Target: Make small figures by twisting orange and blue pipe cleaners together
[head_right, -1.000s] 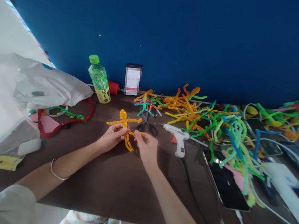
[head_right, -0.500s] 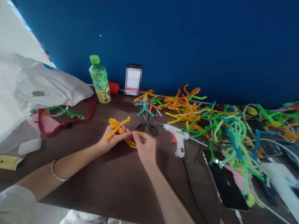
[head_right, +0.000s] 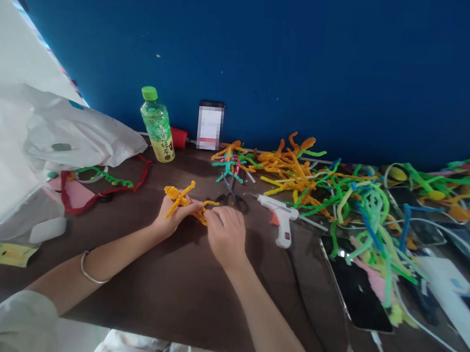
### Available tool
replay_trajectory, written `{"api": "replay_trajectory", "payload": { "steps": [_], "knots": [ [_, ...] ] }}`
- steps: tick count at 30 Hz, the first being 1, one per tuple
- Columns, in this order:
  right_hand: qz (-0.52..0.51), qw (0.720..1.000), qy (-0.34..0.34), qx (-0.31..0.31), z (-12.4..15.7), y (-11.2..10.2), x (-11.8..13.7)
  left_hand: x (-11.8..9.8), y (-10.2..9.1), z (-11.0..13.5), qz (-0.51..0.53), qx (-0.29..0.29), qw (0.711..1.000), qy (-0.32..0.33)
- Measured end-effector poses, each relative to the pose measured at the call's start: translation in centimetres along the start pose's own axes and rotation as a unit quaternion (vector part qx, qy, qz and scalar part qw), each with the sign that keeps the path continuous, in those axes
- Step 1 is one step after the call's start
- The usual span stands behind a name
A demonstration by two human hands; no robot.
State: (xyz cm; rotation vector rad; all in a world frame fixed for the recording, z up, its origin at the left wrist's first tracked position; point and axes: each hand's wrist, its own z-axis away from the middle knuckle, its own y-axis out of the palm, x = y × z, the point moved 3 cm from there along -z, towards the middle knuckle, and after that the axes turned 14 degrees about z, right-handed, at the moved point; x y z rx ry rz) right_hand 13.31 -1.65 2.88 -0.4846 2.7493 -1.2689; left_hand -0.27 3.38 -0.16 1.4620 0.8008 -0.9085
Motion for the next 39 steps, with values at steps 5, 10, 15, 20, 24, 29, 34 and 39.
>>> {"api": "replay_trajectory", "payload": {
  "steps": [5, 10, 15, 20, 24, 29, 34, 39],
  "knots": [
    [-0.008, 0.998, -0.059, -0.019, -0.4, -0.2, -0.5, 0.1, 0.2, 0.0, 0.009, 0.028, 0.999, -0.032],
    [-0.072, 0.997, -0.031, -0.021, -0.1, 0.4, -1.0, 0.1, 0.6, 0.1, 0.032, 0.048, 0.995, -0.082],
    [-0.136, 0.99, 0.033, 0.005, 0.2, 0.6, -1.1, 0.0, 0.8, 0.1, 0.036, 0.066, 0.99, -0.116],
    [-0.195, 0.971, 0.123, 0.062, 0.3, 0.9, -1.5, -0.1, 0.8, 0.1, 0.027, 0.094, 0.988, -0.122],
    [-0.352, 0.884, 0.284, 0.118, 0.4, 1.7, -2.1, -0.1, 0.7, -0.1, 0.007, 0.118, 0.985, -0.124],
    [-0.579, 0.67, 0.409, 0.219, 0.3, 2.4, -1.8, 0.6, 0.7, -0.2, 0.026, 0.167, 0.972, -0.165],
    [-0.567, 0.683, 0.425, 0.176, 0.1, 1.9, -1.6, 1.0, 0.6, -0.1, 0.124, 0.162, 0.95, -0.235],
    [-0.454, 0.794, 0.386, 0.117, 0.0, 1.3, -1.5, 1.0, 0.7, 0.3, 0.213, 0.129, 0.916, -0.314]
  ]
}}
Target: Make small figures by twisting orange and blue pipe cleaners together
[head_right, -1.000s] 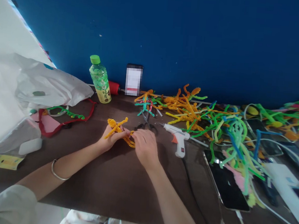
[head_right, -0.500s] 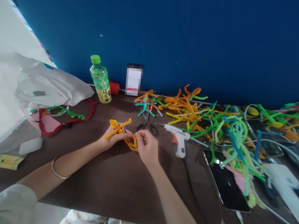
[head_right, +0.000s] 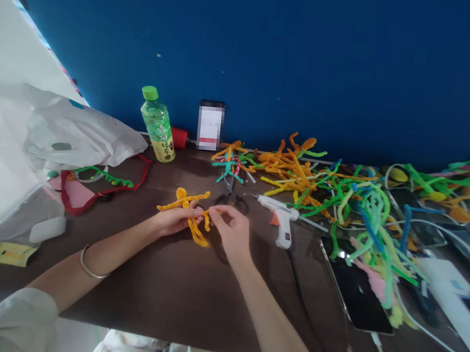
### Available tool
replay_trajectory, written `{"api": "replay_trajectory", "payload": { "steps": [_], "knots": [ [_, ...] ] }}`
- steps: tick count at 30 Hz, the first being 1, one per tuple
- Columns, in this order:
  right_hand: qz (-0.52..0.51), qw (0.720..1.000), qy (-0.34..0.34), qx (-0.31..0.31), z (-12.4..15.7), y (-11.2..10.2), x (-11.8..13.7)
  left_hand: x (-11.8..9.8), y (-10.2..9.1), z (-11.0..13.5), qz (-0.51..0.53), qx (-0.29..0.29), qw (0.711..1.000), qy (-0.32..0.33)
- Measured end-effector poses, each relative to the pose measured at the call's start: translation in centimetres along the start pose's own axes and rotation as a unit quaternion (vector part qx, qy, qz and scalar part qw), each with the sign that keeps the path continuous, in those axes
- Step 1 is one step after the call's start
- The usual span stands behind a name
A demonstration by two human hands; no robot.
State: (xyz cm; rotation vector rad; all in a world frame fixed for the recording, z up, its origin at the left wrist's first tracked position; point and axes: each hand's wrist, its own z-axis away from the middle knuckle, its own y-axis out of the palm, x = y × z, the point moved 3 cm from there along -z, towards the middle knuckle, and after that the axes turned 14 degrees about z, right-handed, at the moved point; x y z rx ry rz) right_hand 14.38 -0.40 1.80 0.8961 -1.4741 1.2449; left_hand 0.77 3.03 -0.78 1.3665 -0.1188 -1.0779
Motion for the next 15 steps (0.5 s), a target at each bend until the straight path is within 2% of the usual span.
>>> {"api": "replay_trajectory", "payload": {
  "steps": [3, 7, 12, 15],
  "knots": [
    [0.061, 0.997, -0.036, -0.012, 0.3, 0.1, 0.1, 0.0, -0.1, -0.1, 0.029, -0.015, 0.999, 0.041],
    [0.171, 0.974, -0.144, -0.027, 0.9, 0.5, 0.4, -0.2, 0.0, -0.2, 0.034, -0.021, 0.994, 0.103],
    [0.303, 0.905, -0.286, -0.083, 1.2, 0.4, 0.4, -0.4, -0.1, -0.2, 0.021, -0.049, 0.989, 0.134],
    [0.348, 0.866, -0.342, -0.106, 1.1, 0.3, 0.4, -0.3, -0.3, -0.2, 0.006, -0.052, 0.989, 0.139]
  ]
}}
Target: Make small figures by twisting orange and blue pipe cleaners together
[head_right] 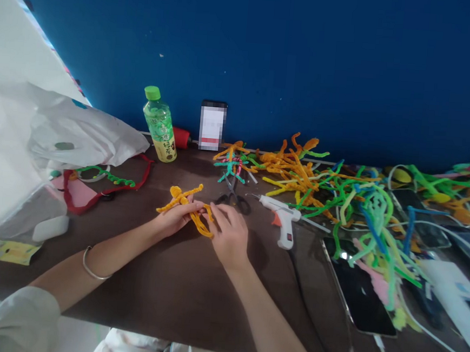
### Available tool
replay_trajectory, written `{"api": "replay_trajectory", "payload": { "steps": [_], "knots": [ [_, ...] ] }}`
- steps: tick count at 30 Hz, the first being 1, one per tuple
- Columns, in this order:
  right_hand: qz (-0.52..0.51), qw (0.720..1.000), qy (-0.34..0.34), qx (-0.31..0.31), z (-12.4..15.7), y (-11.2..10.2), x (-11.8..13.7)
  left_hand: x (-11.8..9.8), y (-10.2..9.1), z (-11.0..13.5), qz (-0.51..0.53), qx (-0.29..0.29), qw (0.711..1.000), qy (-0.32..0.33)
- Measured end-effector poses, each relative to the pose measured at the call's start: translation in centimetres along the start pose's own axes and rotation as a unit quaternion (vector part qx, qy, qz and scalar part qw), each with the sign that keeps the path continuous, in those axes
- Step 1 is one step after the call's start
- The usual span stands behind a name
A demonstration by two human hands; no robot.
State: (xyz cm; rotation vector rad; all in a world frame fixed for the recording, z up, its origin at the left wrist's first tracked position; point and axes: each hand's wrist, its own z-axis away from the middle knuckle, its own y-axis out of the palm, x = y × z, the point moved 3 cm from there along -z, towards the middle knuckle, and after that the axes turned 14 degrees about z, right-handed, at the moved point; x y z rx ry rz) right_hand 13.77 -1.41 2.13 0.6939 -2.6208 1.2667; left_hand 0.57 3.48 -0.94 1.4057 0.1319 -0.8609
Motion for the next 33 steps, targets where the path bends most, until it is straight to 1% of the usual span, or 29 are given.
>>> {"api": "replay_trajectory", "payload": {
  "steps": [2, 3, 5, 7, 9, 12, 16, 17, 18, 19, 21, 23, 24, 26, 28, 29, 30, 31, 33],
  "knots": [
    [-0.002, 1.0, -0.009, 0.003, -0.2, -0.1, 0.0, 0.1, 0.0, 0.0, -0.012, 0.002, 1.0, -0.001],
    [-0.018, 1.0, 0.001, 0.01, -0.3, -0.1, 0.0, 0.1, 0.0, 0.0, -0.02, 0.002, 1.0, 0.001],
    [-0.074, 0.995, 0.05, 0.037, -0.6, -0.2, 0.0, 0.0, 0.2, 0.1, -0.043, 0.003, 0.999, 0.015],
    [-0.142, 0.979, 0.13, 0.072, -0.8, -0.2, 0.0, -0.2, 0.5, 0.3, -0.08, 0.006, 0.996, 0.038],
    [-0.202, 0.949, 0.214, 0.11, -0.8, 0.0, -0.2, -0.5, 0.8, 0.5, -0.127, 0.009, 0.99, 0.058],
    [-0.285, 0.891, 0.315, 0.156, -0.5, 0.6, -0.8, -0.7, 1.0, 0.6, -0.198, 0.026, 0.978, 0.067],
    [-0.372, 0.811, 0.404, 0.202, 0.0, 1.5, -1.6, -0.6, 1.0, 0.5, -0.258, 0.06, 0.96, 0.092],
    [-0.378, 0.799, 0.418, 0.211, 0.0, 1.6, -1.6, -0.6, 1.0, 0.6, -0.267, 0.066, 0.957, 0.097],
    [-0.378, 0.793, 0.425, 0.216, 0.1, 1.6, -1.6, -0.6, 1.0, 0.6, -0.275, 0.069, 0.954, 0.099],
    [-0.376, 0.793, 0.427, 0.216, 0.0, 1.4, -1.6, -0.7, 1.0, 0.6, -0.28, 0.068, 0.953, 0.097],
    [-0.375, 0.805, 0.407, 0.212, -0.2, 1.0, -1.2, -0.8, 1.1, 0.6, -0.277, 0.057, 0.955, 0.088],
    [-0.374, 0.828, 0.36, 0.213, -0.5, 0.5, -0.7, -1.0, 1.1, 0.6, -0.246, 0.036, 0.965, 0.086],
    [-0.365, 0.844, 0.331, 0.212, -0.6, 0.4, -0.5, -1.1, 1.0, 0.5, -0.224, 0.025, 0.97, 0.089],
    [-0.308, 0.895, 0.26, 0.189, -0.7, 0.1, -0.3, -1.2, 0.9, 0.4, -0.183, 0.004, 0.978, 0.099],
    [-0.213, 0.953, 0.169, 0.136, -0.7, -0.2, -0.3, -1.0, 0.6, 0.1, -0.164, -0.01, 0.981, 0.103],
    [-0.16, 0.975, 0.116, 0.106, -0.7, -0.3, -0.4, -0.9, 0.5, 0.0, -0.158, -0.013, 0.982, 0.101],
    [-0.107, 0.989, 0.061, 0.078, -0.6, -0.5, -0.4, -0.8, 0.4, 0.0, -0.153, -0.013, 0.983, 0.098],
    [-0.057, 0.997, 0.01, 0.051, -0.5, -0.6, -0.5, -0.6, 0.3, -0.1, -0.147, -0.01, 0.985, 0.093],
    [0.027, 0.997, -0.067, 0.01, -0.3, -0.9, -0.6, -0.4, 0.2, 0.0, -0.135, 0.004, 0.988, 0.078]
  ]
}}
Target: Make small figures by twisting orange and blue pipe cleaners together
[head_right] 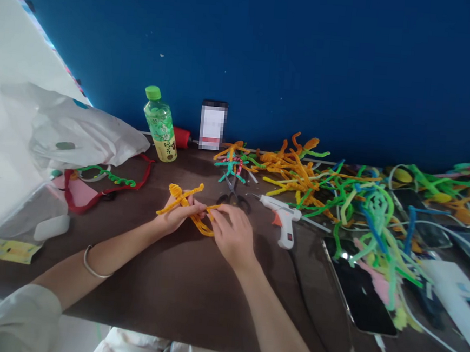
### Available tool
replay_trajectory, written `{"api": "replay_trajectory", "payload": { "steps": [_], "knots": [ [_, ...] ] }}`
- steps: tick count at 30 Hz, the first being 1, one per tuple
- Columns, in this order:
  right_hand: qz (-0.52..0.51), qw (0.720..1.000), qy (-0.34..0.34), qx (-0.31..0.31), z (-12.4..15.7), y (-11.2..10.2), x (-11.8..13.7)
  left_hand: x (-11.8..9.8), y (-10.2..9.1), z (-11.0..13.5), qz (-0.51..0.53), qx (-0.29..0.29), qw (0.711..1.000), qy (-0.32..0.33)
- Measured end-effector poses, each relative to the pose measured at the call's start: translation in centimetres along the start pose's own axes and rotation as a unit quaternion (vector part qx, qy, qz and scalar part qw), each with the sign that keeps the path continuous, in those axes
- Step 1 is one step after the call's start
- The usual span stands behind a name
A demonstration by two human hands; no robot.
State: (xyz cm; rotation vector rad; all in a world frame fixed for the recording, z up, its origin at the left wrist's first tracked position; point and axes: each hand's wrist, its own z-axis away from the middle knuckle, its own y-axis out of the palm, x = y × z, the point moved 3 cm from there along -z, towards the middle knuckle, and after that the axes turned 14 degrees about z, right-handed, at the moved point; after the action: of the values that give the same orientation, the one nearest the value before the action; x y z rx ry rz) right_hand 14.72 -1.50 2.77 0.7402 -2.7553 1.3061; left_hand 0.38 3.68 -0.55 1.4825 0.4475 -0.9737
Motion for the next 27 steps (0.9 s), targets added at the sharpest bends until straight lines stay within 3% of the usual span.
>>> {"api": "replay_trajectory", "payload": {
  "steps": [3, 5, 8, 10, 12, 15, 18, 20, 22, 24, 27],
  "knots": [
    [0.051, 0.997, -0.051, -0.008, 0.0, -0.3, 0.0, 0.1, 0.1, 0.2, 0.0, 0.022, 1.0, -0.016],
    [0.026, 0.999, -0.037, 0.0, -0.2, -0.3, 0.0, 0.0, 0.2, 0.2, -0.007, 0.028, 0.999, -0.024],
    [-0.05, 0.997, 0.059, 0.019, -0.5, -0.2, -0.1, -0.2, 0.3, 0.2, -0.014, 0.026, 0.999, -0.035],
    [-0.117, 0.98, 0.148, 0.056, -0.6, 0.2, -0.4, -0.4, 0.4, 0.1, -0.027, 0.031, 0.998, -0.044],
    [-0.197, 0.945, 0.24, 0.106, -0.6, 0.6, -0.8, -0.5, 0.6, 0.1, -0.045, 0.039, 0.997, -0.047],
    [-0.325, 0.863, 0.354, 0.155, -0.5, 1.0, -1.3, -0.3, 0.6, 0.1, -0.063, 0.057, 0.995, -0.049],
    [-0.429, 0.778, 0.422, 0.183, -0.5, 1.3, -1.4, 0.0, 0.6, 0.1, -0.06, 0.077, 0.993, -0.064],
    [-0.457, 0.752, 0.436, 0.189, -0.5, 1.4, -1.2, 0.2, 0.5, 0.1, -0.054, 0.076, 0.993, -0.074],
    [-0.437, 0.777, 0.418, 0.176, -0.5, 1.3, -1.1, 0.1, 0.4, 0.1, -0.047, 0.06, 0.994, -0.078],
    [-0.37, 0.84, 0.371, 0.143, -0.5, 1.0, -1.0, 0.1, 0.2, 0.1, -0.033, 0.044, 0.995, -0.079],
    [-0.212, 0.942, 0.243, 0.096, -0.4, 0.3, -0.8, 0.0, 0.0, 0.0, -0.015, 0.039, 0.996, -0.079]
  ]
}}
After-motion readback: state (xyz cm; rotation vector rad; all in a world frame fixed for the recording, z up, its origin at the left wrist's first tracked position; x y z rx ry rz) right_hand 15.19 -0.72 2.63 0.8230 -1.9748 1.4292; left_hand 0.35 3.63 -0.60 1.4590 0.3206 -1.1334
